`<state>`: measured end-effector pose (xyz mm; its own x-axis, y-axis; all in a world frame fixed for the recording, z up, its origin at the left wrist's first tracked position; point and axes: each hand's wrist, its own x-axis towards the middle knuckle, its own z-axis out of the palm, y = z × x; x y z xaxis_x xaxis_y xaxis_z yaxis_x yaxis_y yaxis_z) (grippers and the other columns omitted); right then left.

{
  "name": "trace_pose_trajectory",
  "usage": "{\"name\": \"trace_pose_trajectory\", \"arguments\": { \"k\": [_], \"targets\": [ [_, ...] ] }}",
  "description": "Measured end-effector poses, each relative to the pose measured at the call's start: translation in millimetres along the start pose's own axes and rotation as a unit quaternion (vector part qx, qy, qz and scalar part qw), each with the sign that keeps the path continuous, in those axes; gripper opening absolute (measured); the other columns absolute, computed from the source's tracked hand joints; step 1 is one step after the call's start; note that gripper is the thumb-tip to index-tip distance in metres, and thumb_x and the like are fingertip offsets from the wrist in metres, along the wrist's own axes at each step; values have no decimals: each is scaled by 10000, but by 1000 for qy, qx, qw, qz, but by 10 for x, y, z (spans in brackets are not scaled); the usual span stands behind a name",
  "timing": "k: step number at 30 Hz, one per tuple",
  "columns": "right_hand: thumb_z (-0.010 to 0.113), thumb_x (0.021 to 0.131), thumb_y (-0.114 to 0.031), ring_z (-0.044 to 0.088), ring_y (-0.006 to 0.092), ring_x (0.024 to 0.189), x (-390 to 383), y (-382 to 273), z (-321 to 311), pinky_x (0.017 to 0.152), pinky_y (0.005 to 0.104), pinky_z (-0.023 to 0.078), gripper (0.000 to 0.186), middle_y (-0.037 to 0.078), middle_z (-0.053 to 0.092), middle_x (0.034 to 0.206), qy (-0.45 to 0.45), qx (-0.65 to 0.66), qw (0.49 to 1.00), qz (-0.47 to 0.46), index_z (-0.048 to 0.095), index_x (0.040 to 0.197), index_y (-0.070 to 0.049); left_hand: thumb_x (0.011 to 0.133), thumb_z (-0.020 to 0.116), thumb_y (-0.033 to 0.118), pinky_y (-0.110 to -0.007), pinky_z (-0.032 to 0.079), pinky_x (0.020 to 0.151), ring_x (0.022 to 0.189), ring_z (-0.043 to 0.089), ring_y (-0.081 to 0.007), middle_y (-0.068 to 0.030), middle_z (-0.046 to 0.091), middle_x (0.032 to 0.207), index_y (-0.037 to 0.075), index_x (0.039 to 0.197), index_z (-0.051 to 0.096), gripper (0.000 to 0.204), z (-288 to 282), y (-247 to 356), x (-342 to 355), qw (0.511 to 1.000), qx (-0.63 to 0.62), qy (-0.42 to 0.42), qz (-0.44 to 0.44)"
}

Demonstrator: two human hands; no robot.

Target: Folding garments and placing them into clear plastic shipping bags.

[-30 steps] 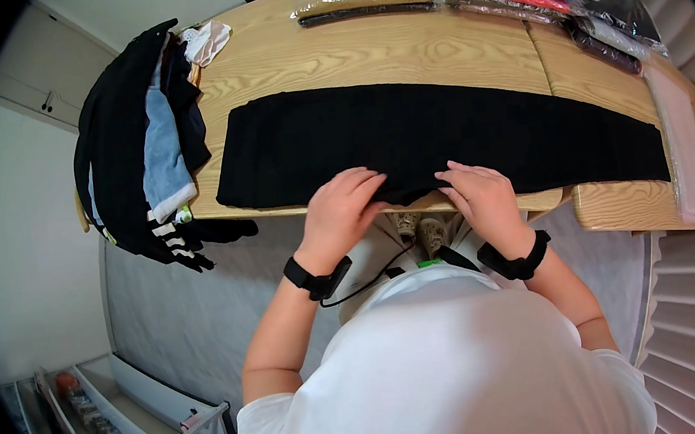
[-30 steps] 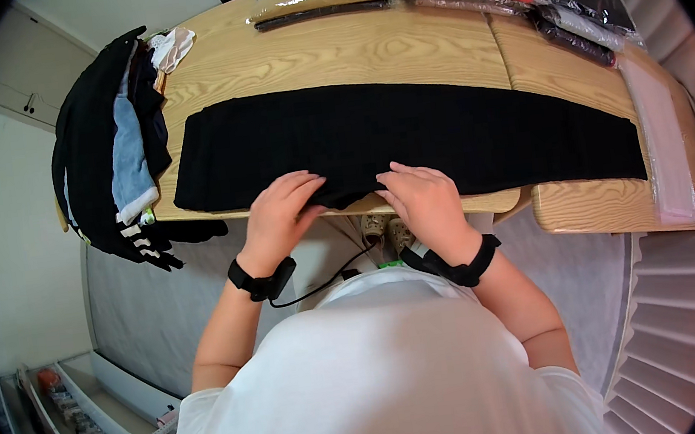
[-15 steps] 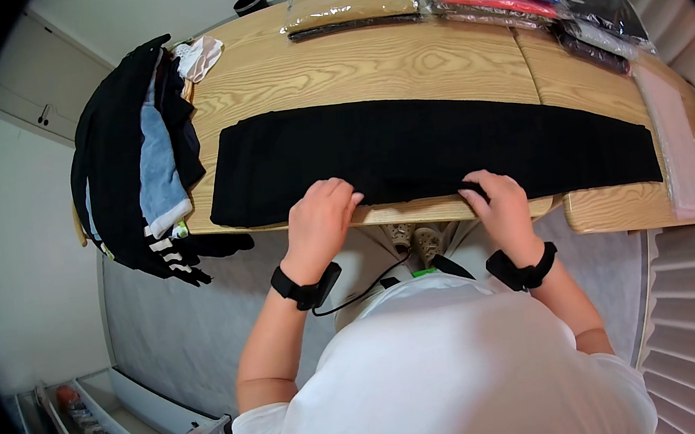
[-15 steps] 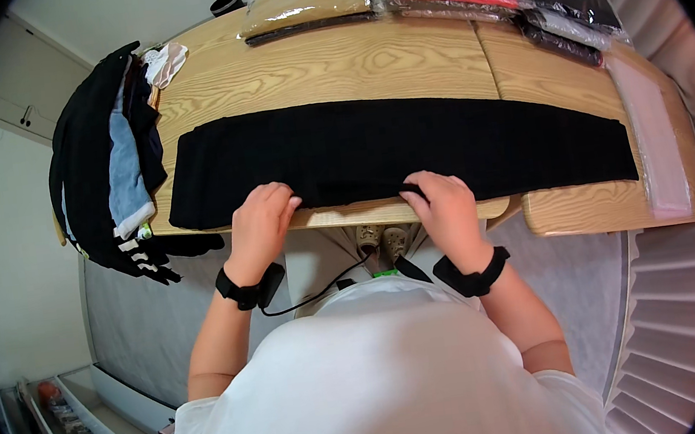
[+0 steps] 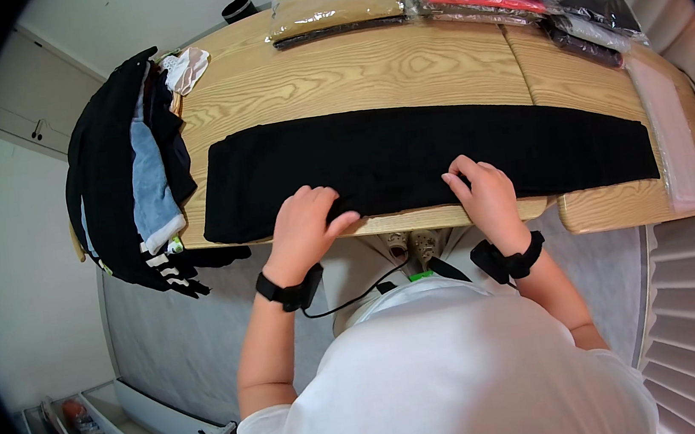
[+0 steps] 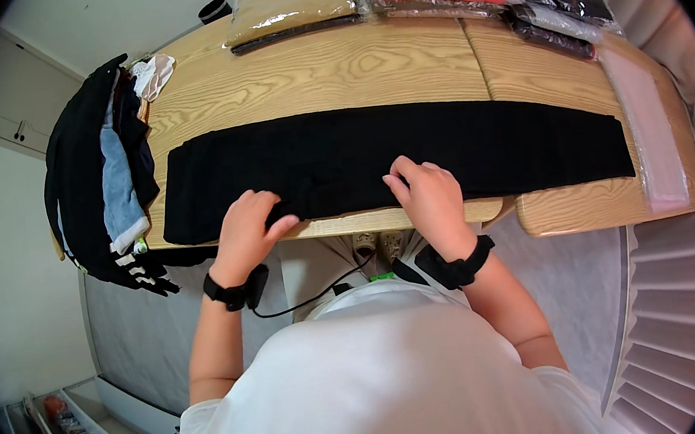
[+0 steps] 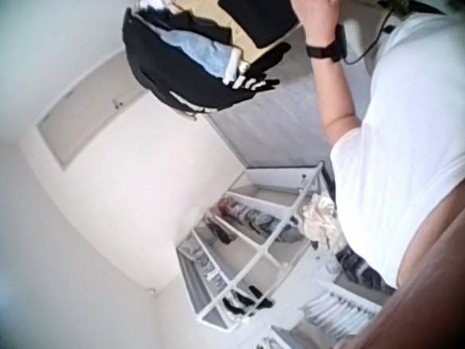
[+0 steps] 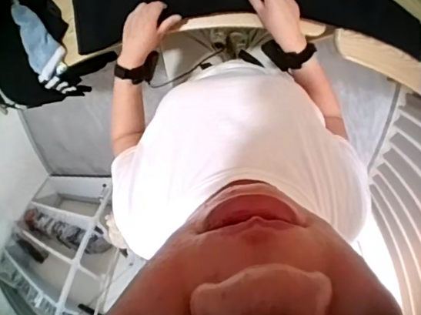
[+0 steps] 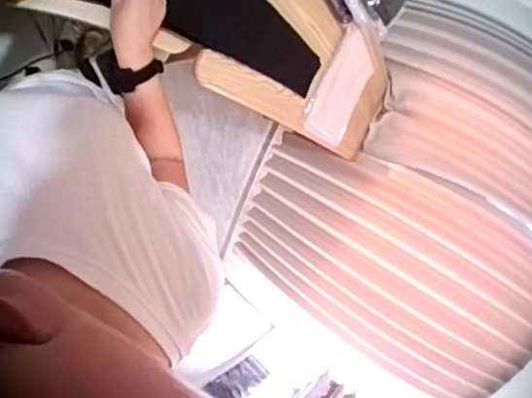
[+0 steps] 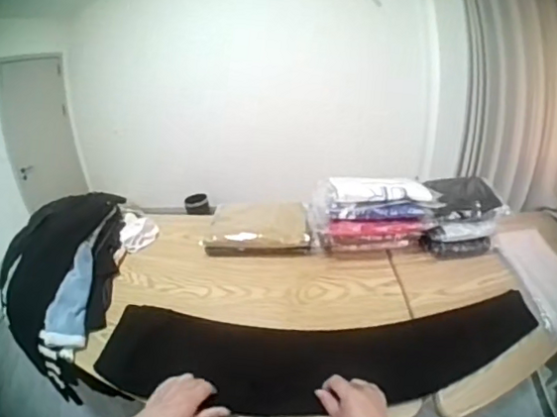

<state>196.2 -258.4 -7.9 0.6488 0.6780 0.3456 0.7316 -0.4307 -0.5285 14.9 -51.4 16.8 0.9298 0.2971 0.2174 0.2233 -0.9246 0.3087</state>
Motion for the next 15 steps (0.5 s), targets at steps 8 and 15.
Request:
{"name": "trace_pose_trajectory", "arguments": {
  "k": [8, 15],
  "targets": [
    [653, 808, -211, 575, 292, 605, 26, 39, 24, 542, 396, 447, 162, 96, 552, 593, 0, 1, 1000, 16, 562, 747, -92, 670, 647, -70, -343, 463, 772, 854, 564, -294, -118, 593, 885, 20, 945, 624, 290, -354, -660, -394, 977, -169, -23, -125],
    [653, 806, -211, 582, 295, 603, 17, 57, 75, 527, 399, 447, 166, 103, 565, 602, 11, 2, 1000, 6, 560, 750, -86, 659, 538, -91, -411, 413, 931, 1110, 529, -308, -111, 582, 1167, 50, 1056, 610, 428, -42, 228, -129, 988, -81, 57, 122]
  ]
}}
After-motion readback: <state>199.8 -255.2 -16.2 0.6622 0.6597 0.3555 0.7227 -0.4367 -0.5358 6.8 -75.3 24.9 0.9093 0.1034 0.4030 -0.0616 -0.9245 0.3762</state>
